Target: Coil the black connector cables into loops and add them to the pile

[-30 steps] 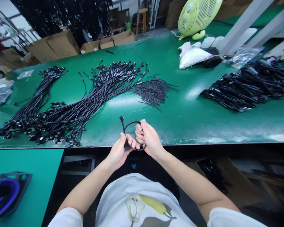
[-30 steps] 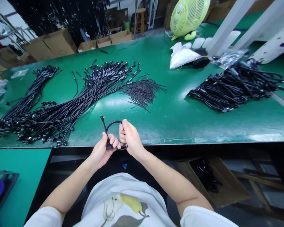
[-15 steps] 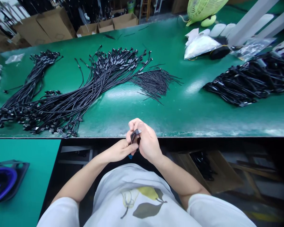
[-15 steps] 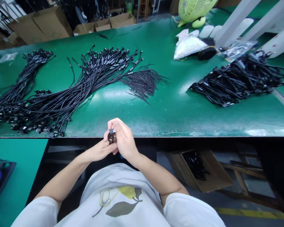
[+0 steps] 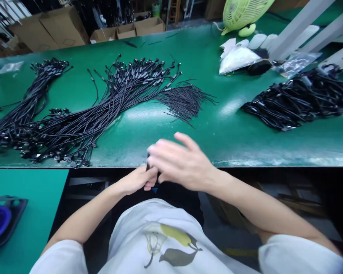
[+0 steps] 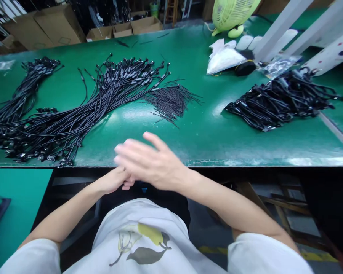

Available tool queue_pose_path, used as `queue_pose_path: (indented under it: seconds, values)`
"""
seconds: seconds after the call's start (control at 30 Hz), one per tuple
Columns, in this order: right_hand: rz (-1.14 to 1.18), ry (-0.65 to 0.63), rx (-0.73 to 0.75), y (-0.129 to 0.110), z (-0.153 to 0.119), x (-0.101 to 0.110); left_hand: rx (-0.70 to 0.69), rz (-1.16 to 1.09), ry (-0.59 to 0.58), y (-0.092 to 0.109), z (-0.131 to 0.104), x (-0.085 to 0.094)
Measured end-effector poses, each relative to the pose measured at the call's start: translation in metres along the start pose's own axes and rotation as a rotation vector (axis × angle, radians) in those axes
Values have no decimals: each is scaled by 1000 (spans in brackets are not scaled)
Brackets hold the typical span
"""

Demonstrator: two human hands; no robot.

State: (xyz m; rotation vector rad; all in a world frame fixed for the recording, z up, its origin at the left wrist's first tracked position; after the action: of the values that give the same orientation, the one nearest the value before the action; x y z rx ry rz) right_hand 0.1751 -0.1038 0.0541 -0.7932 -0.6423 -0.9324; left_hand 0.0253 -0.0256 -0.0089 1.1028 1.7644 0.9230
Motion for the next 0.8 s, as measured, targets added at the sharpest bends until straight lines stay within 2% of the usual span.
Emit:
queue_pose_path:
  seconds: [0.07,0.13,0.2,0.3,0.4,0.43,0.5,0.63,0.7,0.8]
  values:
    - [-200,-284,156,-5,-10,-15,52,209,-73,4,-2,3]
    - [-341,-440,181,-7,-21,-27,71,354,-109,11,-6,5]
    - [-417,-454,188,-8,-26,-27,66,387,-131,16,-11,3]
    - [-440,-372,268,-11,-22,-13,47,269,-172,21,-11,-3]
    - [-377,-317,326,-11,-12,-1,1,165,-140,20,-2,-4]
    - [-322,-311,313,-10,-10,0,-11,198,-112,19,2,-4]
    - [-199,-351,192,-2,-8,-3,-52,424,-14,18,10,0]
    - [1,-687,-156,24,-14,-16,-280,1061,215,27,18,6]
    - [80,-770,-204,30,-14,-18,-345,1159,228,32,22,7]
    - [20,-737,-184,30,-13,-17,-299,1040,149,37,28,10]
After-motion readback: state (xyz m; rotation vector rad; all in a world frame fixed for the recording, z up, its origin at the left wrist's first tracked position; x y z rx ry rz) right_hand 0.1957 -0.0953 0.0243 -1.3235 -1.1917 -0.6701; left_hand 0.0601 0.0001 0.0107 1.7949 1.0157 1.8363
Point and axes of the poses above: each hand's wrist, its own z-axis towards the middle knuckle, its own x-axis out of the back of the hand, y = z × x, the point moved 3 cm from there along z, towards the middle knuckle, and after that the axes turned 3 degrees about -x, right-handed, at the moved point
